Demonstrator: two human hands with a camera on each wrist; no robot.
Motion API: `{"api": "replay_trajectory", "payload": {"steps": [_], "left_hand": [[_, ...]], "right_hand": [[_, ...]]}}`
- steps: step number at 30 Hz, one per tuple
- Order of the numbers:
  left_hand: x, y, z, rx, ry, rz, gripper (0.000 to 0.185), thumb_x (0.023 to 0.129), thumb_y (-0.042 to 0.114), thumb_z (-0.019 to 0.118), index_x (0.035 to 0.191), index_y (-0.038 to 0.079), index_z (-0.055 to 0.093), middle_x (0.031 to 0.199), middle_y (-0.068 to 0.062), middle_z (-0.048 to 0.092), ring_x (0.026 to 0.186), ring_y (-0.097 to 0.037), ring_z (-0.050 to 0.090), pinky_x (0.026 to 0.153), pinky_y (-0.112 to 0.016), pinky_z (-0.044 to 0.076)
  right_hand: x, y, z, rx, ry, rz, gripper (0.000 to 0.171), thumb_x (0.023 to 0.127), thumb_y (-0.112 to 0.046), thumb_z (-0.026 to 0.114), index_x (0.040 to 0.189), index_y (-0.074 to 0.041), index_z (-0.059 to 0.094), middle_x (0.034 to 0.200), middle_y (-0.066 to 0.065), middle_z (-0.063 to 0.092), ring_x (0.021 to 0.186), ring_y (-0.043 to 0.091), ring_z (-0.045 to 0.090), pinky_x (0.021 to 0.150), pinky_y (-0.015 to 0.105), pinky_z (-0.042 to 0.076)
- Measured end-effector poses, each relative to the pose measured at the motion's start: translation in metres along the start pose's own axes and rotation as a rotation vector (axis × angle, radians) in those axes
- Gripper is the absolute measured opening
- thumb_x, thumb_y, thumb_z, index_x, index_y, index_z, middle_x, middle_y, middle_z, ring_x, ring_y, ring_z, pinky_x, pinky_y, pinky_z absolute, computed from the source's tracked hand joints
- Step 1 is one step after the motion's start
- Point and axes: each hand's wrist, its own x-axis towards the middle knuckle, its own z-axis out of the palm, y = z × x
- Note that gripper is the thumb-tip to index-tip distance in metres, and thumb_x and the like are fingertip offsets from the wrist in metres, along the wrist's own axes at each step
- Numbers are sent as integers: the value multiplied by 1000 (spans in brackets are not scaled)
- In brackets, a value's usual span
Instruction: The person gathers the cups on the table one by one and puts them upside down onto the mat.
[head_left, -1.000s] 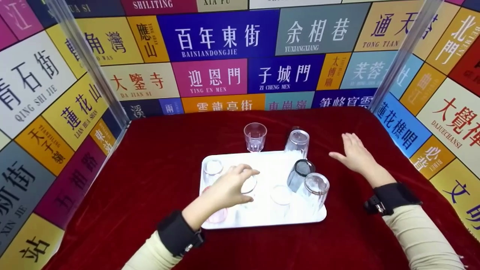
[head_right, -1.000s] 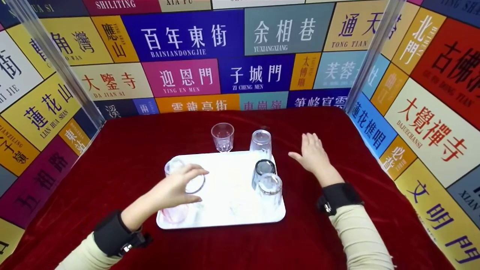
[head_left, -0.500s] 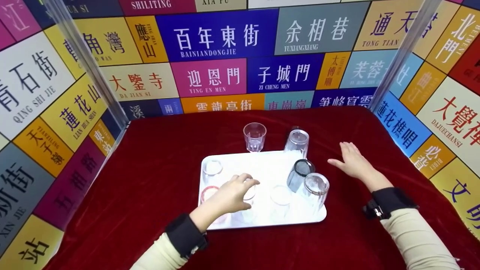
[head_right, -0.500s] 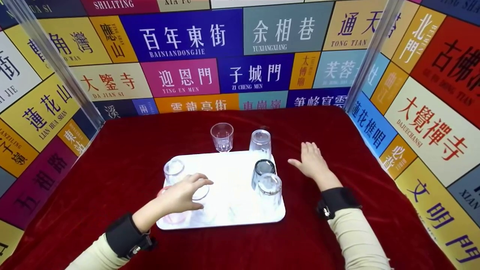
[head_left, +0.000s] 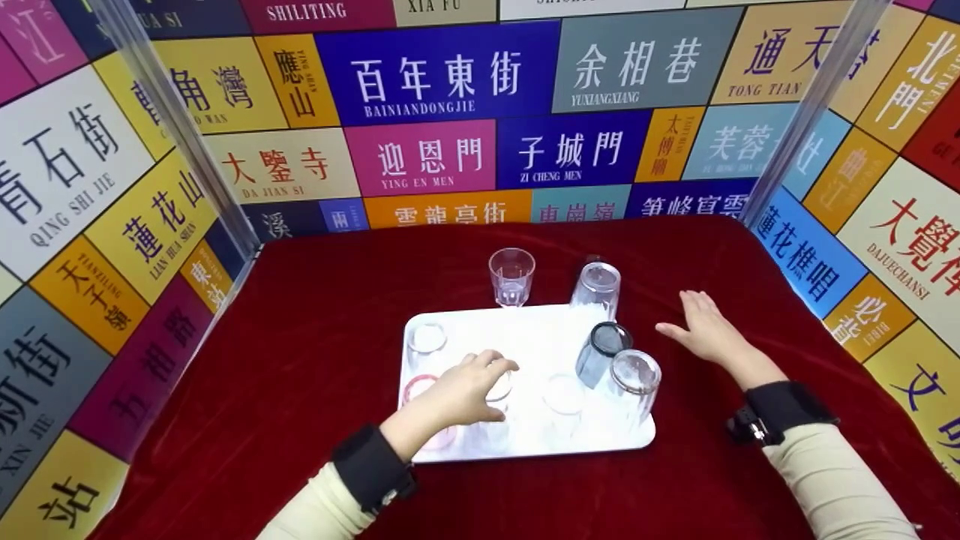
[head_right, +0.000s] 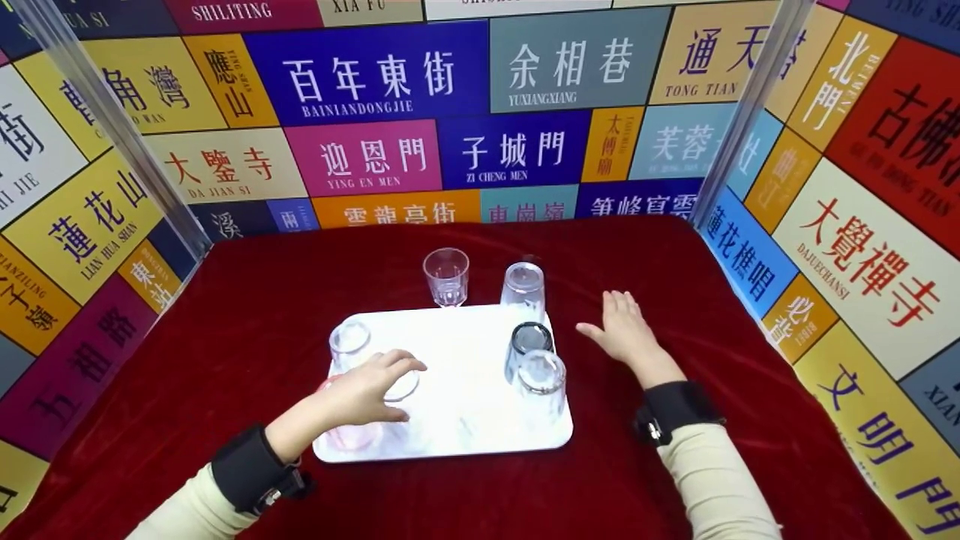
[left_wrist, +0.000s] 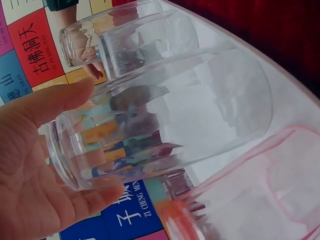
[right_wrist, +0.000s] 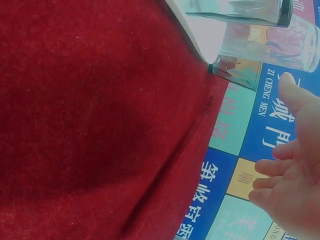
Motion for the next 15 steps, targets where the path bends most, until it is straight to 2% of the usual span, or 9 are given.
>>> {"api": "replay_trajectory", "payload": {"steps": [3,6,10,13,15], "left_hand": [[4,0,-8,-21,-39,-3,68,63,39,67,120,15,39,114,-4,44,97,-23,45,77,-32,42],[11,-4,-19,-93,-39,-16,68,67,42,63,123,11,37,117,-7,44,102,-24,44,84,-33,39],[29,-15,-35,-181,52,-44,61,75,37,57,123,5,38,121,-12,42,110,-25,39,93,-35,31],[48,-26,-45,-149,126,-87,58,76,36,55,122,5,39,120,-13,43,110,-25,39,92,-36,31],[65,-35,-50,-118,153,-130,57,75,36,56,121,6,39,118,-14,44,107,-26,42,90,-37,33]], "right_hand": [[-3,2,-3,14,-4,14,82,79,-46,47,124,16,18,125,36,19,117,46,9,96,50,9],[-7,4,-7,25,-8,30,83,78,-47,47,125,15,17,126,35,17,118,45,8,96,51,9],[-11,7,-10,27,5,45,82,79,-46,47,125,15,17,126,35,17,118,45,8,96,51,9],[-13,8,-12,37,6,52,83,78,-47,46,125,14,17,127,34,16,119,44,7,96,51,9],[-14,8,-12,47,4,57,83,78,-48,46,126,14,16,128,34,16,119,44,6,96,51,9]]}}
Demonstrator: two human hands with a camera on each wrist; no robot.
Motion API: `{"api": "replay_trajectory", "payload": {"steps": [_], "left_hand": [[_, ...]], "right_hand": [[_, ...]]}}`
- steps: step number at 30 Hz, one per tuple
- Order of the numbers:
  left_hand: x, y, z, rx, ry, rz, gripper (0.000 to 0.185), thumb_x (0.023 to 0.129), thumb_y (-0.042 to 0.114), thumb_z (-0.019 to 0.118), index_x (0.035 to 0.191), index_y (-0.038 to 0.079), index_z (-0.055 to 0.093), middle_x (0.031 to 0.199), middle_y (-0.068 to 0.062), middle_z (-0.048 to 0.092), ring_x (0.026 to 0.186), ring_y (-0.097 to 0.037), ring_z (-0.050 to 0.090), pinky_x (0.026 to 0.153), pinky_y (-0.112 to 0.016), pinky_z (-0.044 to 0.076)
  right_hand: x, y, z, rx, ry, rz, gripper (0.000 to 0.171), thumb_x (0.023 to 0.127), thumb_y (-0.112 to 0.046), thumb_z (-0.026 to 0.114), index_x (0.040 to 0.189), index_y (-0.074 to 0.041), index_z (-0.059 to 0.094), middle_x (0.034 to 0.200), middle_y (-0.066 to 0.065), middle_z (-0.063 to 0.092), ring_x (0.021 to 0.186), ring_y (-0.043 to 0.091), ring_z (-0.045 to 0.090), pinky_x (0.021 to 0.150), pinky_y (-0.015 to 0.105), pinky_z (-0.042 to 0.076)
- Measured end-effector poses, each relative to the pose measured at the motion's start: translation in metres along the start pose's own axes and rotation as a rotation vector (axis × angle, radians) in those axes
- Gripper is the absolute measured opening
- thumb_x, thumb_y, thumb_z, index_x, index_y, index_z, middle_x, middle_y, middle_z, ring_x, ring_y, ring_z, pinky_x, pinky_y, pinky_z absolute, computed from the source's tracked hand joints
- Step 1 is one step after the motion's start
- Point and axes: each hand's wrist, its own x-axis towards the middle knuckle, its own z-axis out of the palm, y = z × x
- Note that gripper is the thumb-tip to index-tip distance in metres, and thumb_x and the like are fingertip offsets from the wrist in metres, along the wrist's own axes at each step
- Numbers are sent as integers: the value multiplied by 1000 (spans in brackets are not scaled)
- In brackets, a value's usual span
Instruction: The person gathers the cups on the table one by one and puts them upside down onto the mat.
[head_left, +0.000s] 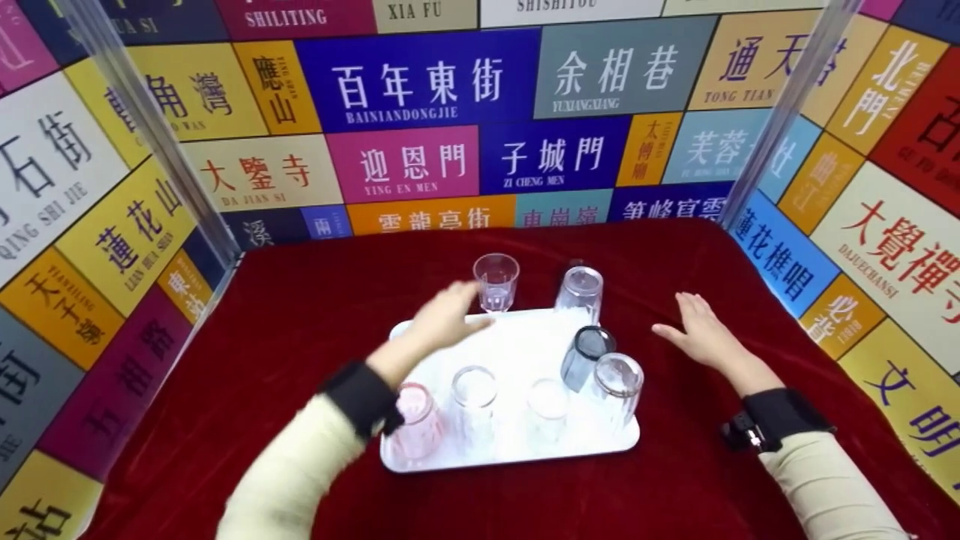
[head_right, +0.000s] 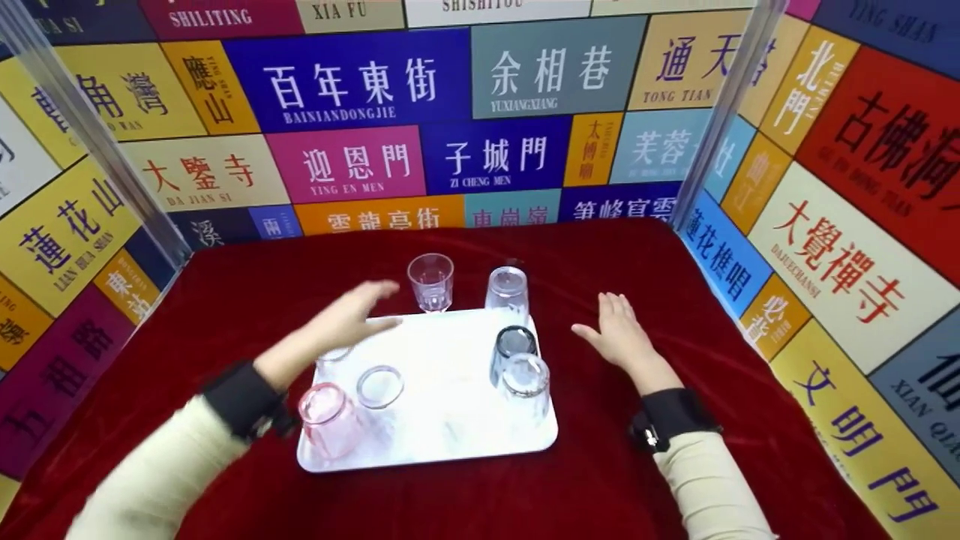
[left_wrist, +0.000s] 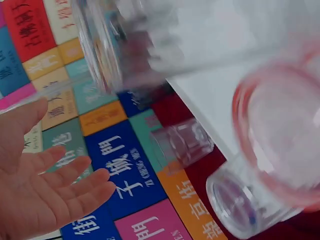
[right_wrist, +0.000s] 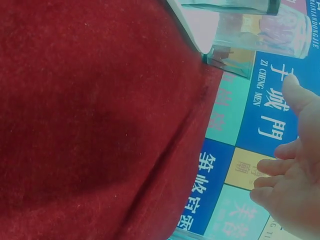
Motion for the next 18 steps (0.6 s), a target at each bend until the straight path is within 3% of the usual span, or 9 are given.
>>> {"api": "replay_trajectory", "payload": {"steps": [4,8,12,18], "left_hand": [[44,-11,4,9,26,-99,58,73,33,60,121,8,39,115,-14,44,101,-28,45,85,-36,38],[77,-25,21,44,6,-194,55,73,30,59,121,13,40,117,-13,40,102,-29,43,83,-37,39],[90,-38,37,142,-77,-264,50,75,27,58,122,22,42,123,-13,35,105,-31,38,81,-41,37],[96,-44,47,259,-174,-342,39,79,26,49,118,29,46,121,-16,36,106,-37,33,80,-46,34]], "right_hand": [[-1,2,-1,13,4,7,84,79,-48,45,127,13,14,128,33,15,120,43,6,96,51,9],[-4,3,0,35,11,16,84,78,-48,45,127,12,14,129,32,14,120,42,6,96,52,9],[-7,2,2,44,27,11,82,78,-47,46,126,13,16,128,33,16,119,43,8,96,51,10],[-5,2,-2,50,32,13,81,79,-46,46,128,11,15,130,31,16,120,41,7,96,50,9]]}}
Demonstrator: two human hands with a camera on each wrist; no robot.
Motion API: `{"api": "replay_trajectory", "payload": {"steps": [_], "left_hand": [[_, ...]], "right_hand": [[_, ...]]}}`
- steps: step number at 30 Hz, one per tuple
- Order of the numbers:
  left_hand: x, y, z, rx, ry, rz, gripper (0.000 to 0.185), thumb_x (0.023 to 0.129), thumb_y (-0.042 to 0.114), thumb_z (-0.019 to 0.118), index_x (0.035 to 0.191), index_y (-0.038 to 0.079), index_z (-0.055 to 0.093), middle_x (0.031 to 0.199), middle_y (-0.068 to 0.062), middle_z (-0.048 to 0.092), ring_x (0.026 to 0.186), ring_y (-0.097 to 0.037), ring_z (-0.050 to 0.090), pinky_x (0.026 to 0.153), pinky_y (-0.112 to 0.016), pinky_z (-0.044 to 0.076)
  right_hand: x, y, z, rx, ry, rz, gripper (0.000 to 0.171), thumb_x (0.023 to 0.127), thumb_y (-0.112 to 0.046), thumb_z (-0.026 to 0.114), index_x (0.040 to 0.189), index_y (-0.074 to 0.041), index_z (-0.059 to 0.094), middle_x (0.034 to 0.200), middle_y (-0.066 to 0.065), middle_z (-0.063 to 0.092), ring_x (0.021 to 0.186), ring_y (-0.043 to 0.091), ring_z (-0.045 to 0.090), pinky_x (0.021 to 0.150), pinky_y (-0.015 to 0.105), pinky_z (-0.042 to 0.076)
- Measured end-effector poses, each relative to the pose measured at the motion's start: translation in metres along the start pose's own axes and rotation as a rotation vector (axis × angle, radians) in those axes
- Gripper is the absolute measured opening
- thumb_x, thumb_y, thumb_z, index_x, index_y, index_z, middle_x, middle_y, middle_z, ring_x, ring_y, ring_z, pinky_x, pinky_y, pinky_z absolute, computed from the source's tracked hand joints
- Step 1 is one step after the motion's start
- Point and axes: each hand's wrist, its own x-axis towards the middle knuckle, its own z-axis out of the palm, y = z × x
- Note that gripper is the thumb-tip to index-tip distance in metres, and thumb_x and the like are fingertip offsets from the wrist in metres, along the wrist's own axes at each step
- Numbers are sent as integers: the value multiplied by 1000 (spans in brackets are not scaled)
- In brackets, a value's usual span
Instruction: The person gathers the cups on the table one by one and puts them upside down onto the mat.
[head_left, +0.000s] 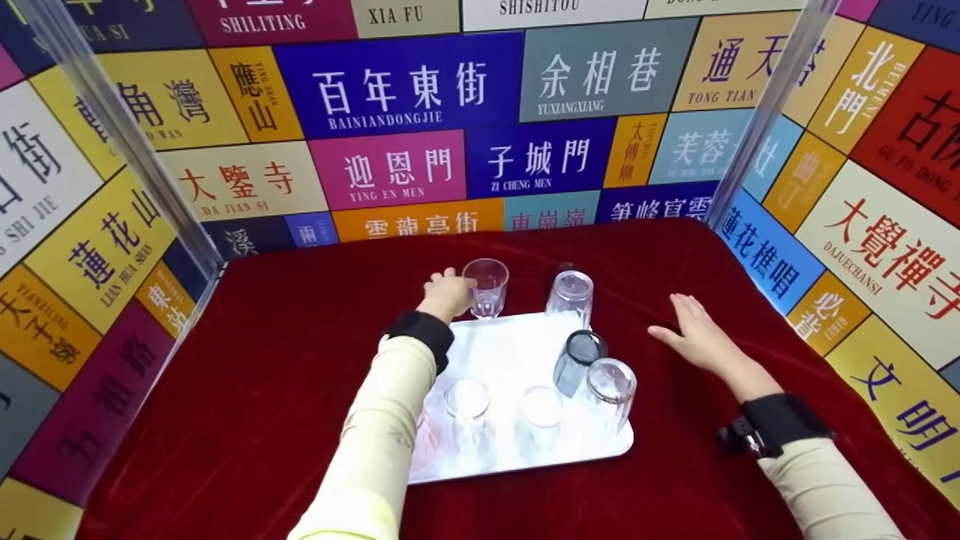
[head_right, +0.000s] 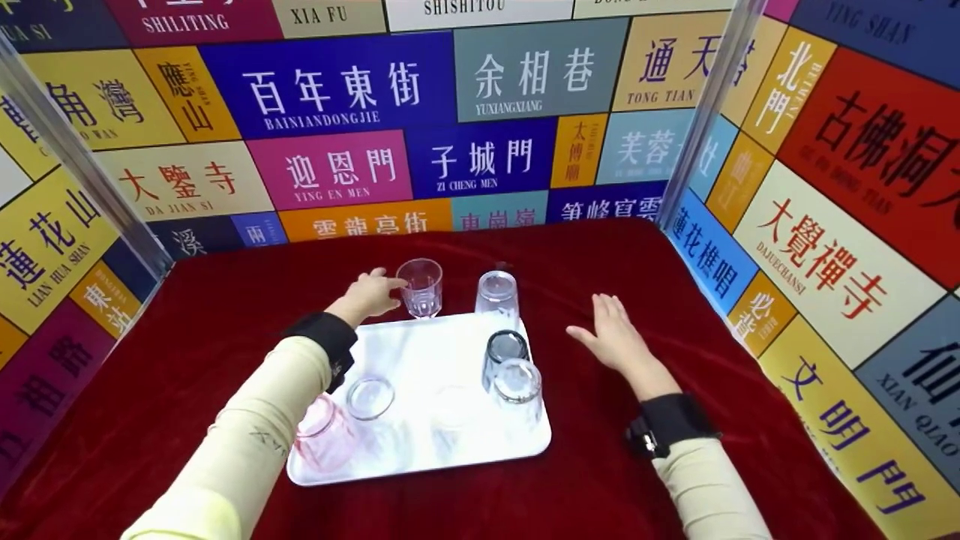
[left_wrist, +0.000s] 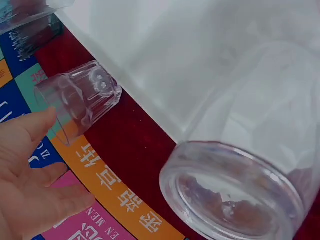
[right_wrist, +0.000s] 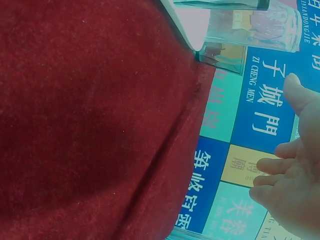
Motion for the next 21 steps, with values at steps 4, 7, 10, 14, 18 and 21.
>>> {"api": "replay_trajectory", "payload": {"steps": [4,7,10,14,18,21], "left_hand": [[4,3,3,-19,31,-35,43,79,27,51,121,27,43,120,-18,35,106,-39,33,80,-46,35],[8,5,5,-98,71,-41,61,74,30,59,128,19,32,125,-18,30,110,-39,30,83,-47,34],[15,8,9,-174,93,-40,80,70,36,62,132,11,19,129,-18,24,115,-36,26,88,-46,31],[23,12,16,-260,127,-54,94,65,42,65,132,4,10,131,-19,21,118,-35,21,92,-45,29],[30,16,21,-395,162,-88,105,60,43,69,132,3,4,132,-22,16,119,-37,18,94,-44,27],[32,18,22,-487,159,-117,109,58,40,71,132,2,1,132,-23,16,119,-37,20,96,-41,24]], "right_hand": [[0,-2,0,-5,-2,-1,82,79,-47,46,128,10,15,130,30,16,121,41,7,96,50,10],[-1,-2,2,-4,-4,-4,81,78,-47,47,127,11,16,130,30,17,120,41,8,96,50,10],[-1,-2,3,4,-8,2,82,78,-47,46,128,10,15,130,29,16,121,40,8,97,50,10],[-3,-1,2,13,-7,7,82,79,-48,45,129,9,14,131,28,16,121,39,7,97,50,10],[-6,1,0,15,1,15,81,79,-48,45,129,9,14,131,28,16,121,39,8,97,50,10],[-7,2,-1,18,-7,26,81,79,-47,45,129,9,14,131,28,16,121,39,7,97,50,10]]}}
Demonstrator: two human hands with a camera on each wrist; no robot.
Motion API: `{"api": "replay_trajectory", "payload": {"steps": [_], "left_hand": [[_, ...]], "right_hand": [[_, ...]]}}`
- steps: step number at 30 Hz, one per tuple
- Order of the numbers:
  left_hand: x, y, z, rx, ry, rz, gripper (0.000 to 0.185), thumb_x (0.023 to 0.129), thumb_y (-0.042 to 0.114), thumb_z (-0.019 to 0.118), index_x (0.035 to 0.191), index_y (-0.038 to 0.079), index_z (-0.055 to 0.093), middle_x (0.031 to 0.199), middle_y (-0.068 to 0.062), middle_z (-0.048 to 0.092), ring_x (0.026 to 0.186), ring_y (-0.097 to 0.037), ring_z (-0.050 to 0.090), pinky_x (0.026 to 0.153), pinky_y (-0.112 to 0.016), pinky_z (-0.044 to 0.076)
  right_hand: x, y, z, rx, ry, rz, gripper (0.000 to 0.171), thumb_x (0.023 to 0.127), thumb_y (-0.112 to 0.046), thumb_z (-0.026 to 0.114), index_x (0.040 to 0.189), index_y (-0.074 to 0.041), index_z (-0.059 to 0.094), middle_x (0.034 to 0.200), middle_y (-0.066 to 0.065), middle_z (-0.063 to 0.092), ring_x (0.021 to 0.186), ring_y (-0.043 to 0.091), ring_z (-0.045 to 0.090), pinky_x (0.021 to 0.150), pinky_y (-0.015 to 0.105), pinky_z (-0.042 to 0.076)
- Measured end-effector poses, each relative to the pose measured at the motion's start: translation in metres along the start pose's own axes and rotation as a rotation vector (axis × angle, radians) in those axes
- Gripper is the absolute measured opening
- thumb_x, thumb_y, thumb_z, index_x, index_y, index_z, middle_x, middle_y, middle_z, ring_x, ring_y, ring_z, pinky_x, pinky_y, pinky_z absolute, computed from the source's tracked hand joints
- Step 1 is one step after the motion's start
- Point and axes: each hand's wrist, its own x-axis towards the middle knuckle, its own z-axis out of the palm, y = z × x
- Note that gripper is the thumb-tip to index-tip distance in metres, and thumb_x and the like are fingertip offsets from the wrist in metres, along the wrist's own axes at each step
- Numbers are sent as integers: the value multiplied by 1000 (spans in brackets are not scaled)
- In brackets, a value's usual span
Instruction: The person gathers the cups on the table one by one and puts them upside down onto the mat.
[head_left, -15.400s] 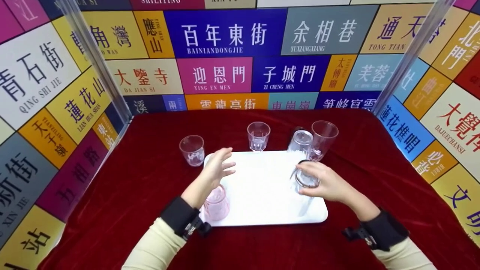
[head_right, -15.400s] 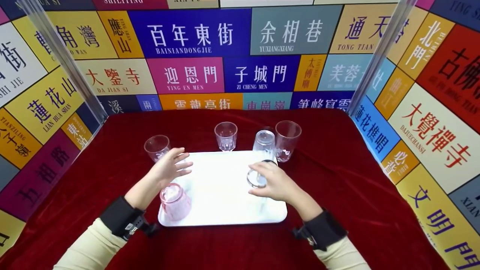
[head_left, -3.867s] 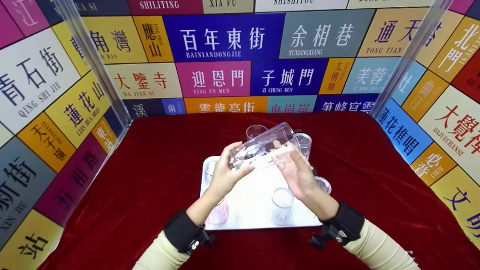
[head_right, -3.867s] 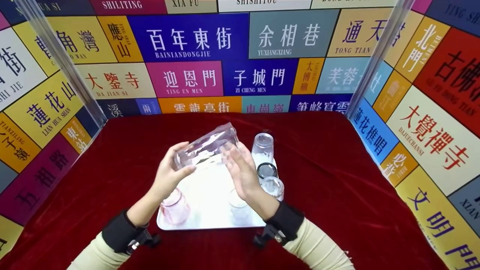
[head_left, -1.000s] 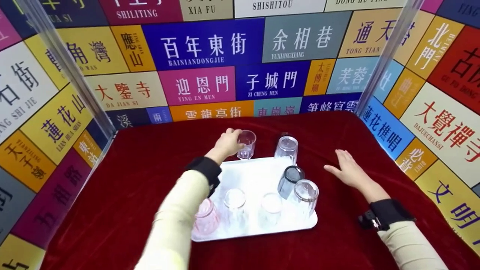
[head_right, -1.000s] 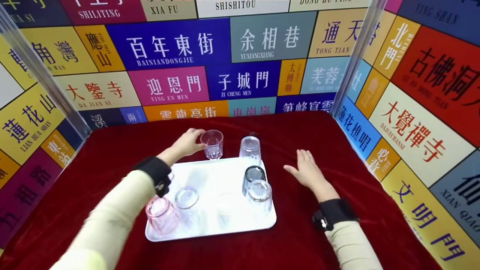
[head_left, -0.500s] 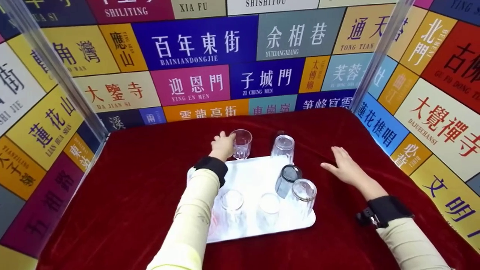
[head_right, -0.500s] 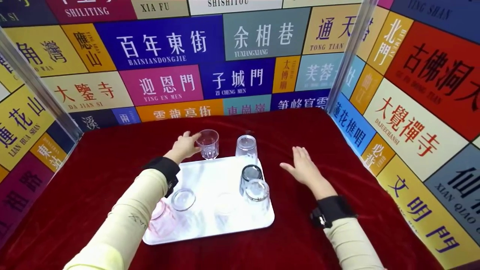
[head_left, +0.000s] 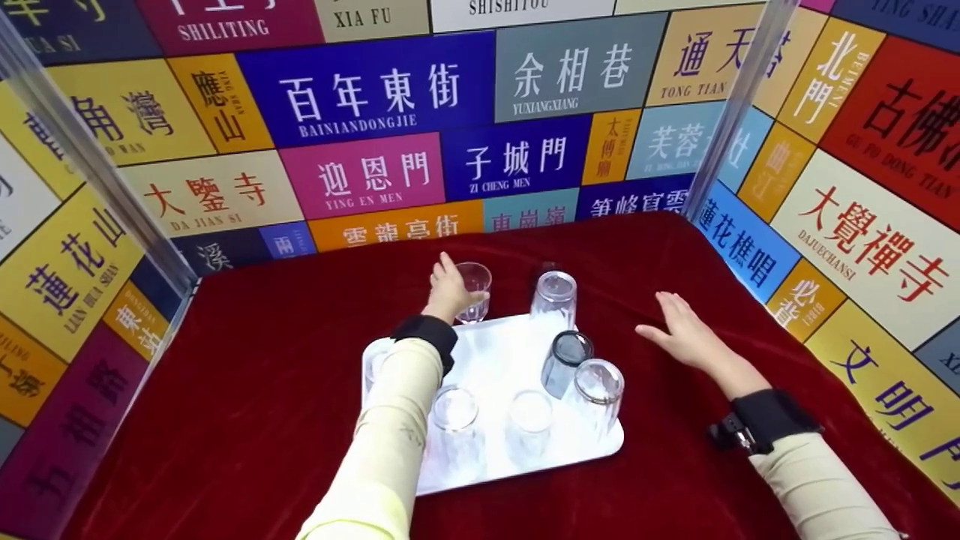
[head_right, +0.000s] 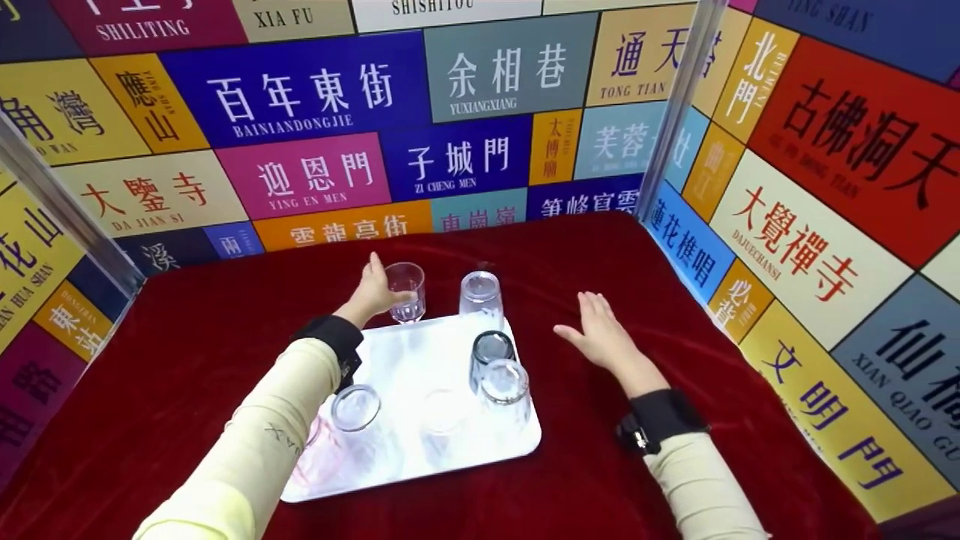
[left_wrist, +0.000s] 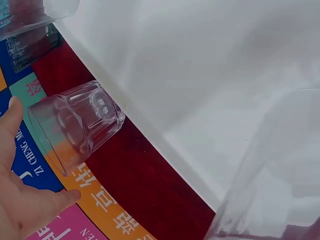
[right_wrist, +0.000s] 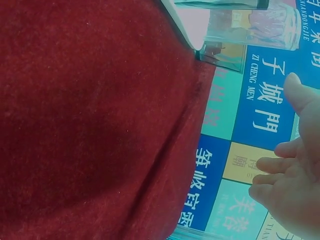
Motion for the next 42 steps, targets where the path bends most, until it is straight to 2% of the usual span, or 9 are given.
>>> {"api": "replay_trajectory", "payload": {"steps": [4,10,14,22,27,36,42], "left_hand": [[0,-3,-2,-66,-14,-25,111,58,35,73,132,1,-3,131,-23,17,116,-36,27,97,-38,24],[-1,-4,-3,-108,-35,-70,119,52,36,76,133,6,-6,128,-24,20,111,-36,35,94,-38,29],[-1,-5,-1,-123,-30,-94,119,51,33,77,133,8,-5,127,-24,21,110,-37,35,92,-40,31],[2,-5,9,-151,12,-8,112,53,25,78,134,11,1,128,-19,23,112,-36,32,92,-39,30],[7,-4,14,-164,12,-10,108,55,20,76,134,10,2,129,-19,22,110,-36,35,93,-37,30],[9,-12,15,-180,13,4,104,58,23,75,133,4,4,126,-25,27,110,-34,37,94,-35,29],[9,-11,20,-222,19,1,103,60,20,74,133,6,2,128,-22,26,110,-32,38,94,-35,29]], "right_hand": [[-1,-1,0,10,-12,7,81,79,-47,45,129,8,13,132,28,15,122,39,7,97,50,10],[-4,2,0,12,-4,24,81,79,-48,45,129,7,13,132,26,14,122,38,6,97,50,10],[-4,5,2,7,-2,27,82,78,-49,44,130,7,14,132,26,15,122,37,7,97,49,10],[-7,9,3,14,-3,41,83,78,-50,45,129,7,13,132,27,15,122,38,8,96,50,11],[-6,10,3,14,4,41,84,78,-51,44,129,7,14,132,27,16,121,38,9,97,49,11],[-5,9,6,20,5,38,83,78,-50,45,129,7,14,132,26,17,121,38,11,96,50,13],[-7,10,5,35,22,42,81,78,-48,45,129,7,15,132,25,17,121,37,11,96,49,13]]}}
